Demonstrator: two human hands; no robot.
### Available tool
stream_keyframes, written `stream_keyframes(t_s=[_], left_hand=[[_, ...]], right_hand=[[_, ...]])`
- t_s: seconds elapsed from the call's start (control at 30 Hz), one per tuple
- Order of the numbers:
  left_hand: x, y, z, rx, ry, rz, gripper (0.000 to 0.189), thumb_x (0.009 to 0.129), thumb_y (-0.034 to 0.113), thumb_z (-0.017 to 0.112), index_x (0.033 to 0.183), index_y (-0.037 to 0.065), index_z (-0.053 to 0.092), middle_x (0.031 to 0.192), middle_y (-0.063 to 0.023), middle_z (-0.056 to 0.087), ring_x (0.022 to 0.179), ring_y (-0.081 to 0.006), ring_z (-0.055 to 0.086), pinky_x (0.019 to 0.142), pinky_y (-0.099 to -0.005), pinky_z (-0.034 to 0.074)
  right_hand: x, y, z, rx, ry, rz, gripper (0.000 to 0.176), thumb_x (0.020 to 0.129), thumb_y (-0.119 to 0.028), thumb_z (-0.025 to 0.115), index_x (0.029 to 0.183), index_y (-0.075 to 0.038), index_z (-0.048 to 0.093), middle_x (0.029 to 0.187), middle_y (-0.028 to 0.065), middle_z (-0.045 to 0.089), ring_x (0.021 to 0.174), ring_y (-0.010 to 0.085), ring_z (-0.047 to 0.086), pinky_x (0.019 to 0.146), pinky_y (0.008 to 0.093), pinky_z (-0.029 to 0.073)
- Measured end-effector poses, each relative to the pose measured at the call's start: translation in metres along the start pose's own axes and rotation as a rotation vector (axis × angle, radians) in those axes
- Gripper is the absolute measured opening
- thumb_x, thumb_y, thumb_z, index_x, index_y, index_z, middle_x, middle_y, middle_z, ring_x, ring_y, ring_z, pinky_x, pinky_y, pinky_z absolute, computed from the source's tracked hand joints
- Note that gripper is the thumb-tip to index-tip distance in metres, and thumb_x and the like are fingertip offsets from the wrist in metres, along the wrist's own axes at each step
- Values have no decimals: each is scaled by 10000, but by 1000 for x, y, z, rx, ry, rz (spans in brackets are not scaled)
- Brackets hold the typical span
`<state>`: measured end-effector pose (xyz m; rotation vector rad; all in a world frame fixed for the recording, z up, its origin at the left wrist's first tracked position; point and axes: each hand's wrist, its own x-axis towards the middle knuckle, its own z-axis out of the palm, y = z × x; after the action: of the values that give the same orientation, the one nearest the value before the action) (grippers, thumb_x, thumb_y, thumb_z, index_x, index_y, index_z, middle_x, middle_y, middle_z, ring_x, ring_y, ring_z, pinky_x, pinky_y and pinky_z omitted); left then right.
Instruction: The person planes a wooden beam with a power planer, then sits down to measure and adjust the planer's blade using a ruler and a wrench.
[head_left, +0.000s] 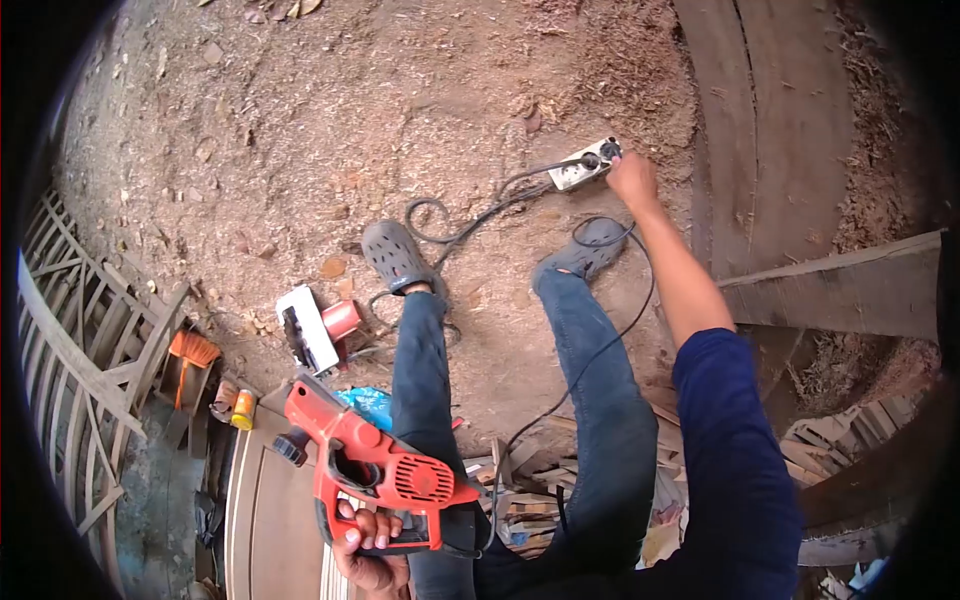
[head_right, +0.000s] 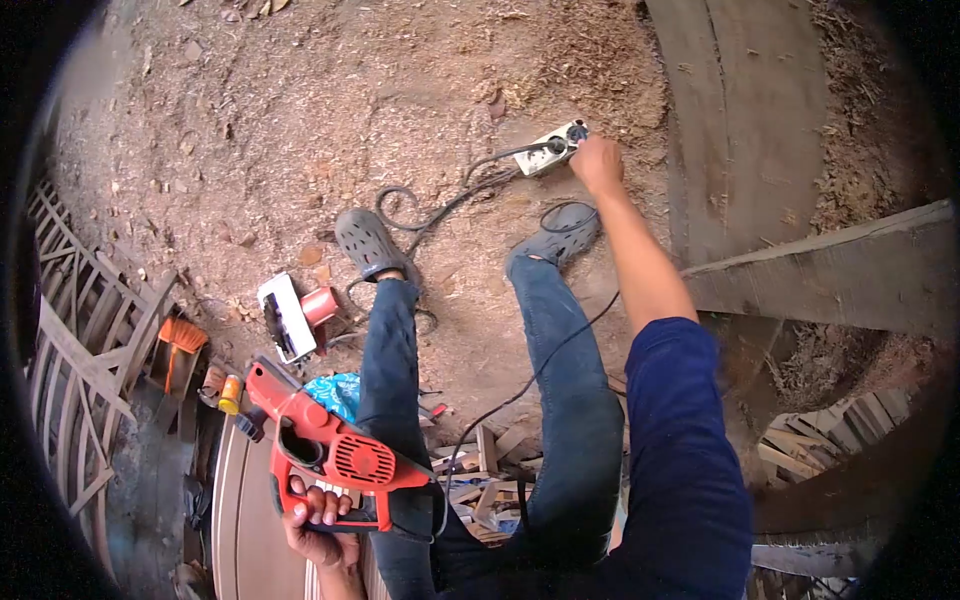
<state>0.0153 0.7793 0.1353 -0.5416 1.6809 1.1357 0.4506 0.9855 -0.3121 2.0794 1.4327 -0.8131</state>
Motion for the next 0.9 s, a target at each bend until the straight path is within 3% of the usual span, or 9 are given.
stream_keyframes(t_s=[0.1,0.43,0.53,0.67,0.77,0.9], left_hand=[[4,-3,1,-10,11,-2,255,899,147,554,1135,89,479,648,33,428,578,-101,485,667,-307,474],[14,-13,11,-80,-24,-46,268,895,140,551,1145,84,470,667,18,442,601,-113,490,705,-334,469],[15,-16,16,-109,-38,-60,273,886,136,548,1142,83,470,678,9,448,613,-128,487,718,-353,467],[15,-17,23,-70,-21,-62,270,895,130,551,1140,91,445,665,26,413,599,-103,474,713,-322,450],[16,-17,27,-93,-42,-90,282,867,114,559,1131,83,465,681,6,435,621,-136,478,731,-359,458],[19,-16,27,-71,-49,-100,282,864,120,561,1127,85,464,685,2,436,622,-137,476,729,-356,454]], right_hand=[[-13,7,19,28,264,-62,314,957,-253,596,949,38,713,935,303,695,914,480,678,829,542,538],[-21,11,-13,-36,60,65,281,932,-265,627,958,-20,763,984,274,715,928,466,694,839,517,557],[-19,24,1,-96,50,6,265,903,-244,639,927,-14,768,985,272,717,940,439,703,846,508,562],[-11,25,21,-323,193,-230,234,868,-149,593,805,0,761,842,223,730,826,370,737,748,483,594],[-18,8,10,-402,220,-382,314,935,-140,508,766,-39,753,812,186,734,774,342,742,692,445,599],[-9,11,19,-410,241,-471,333,961,-169,502,785,-62,763,821,175,739,776,327,744,686,427,598]])
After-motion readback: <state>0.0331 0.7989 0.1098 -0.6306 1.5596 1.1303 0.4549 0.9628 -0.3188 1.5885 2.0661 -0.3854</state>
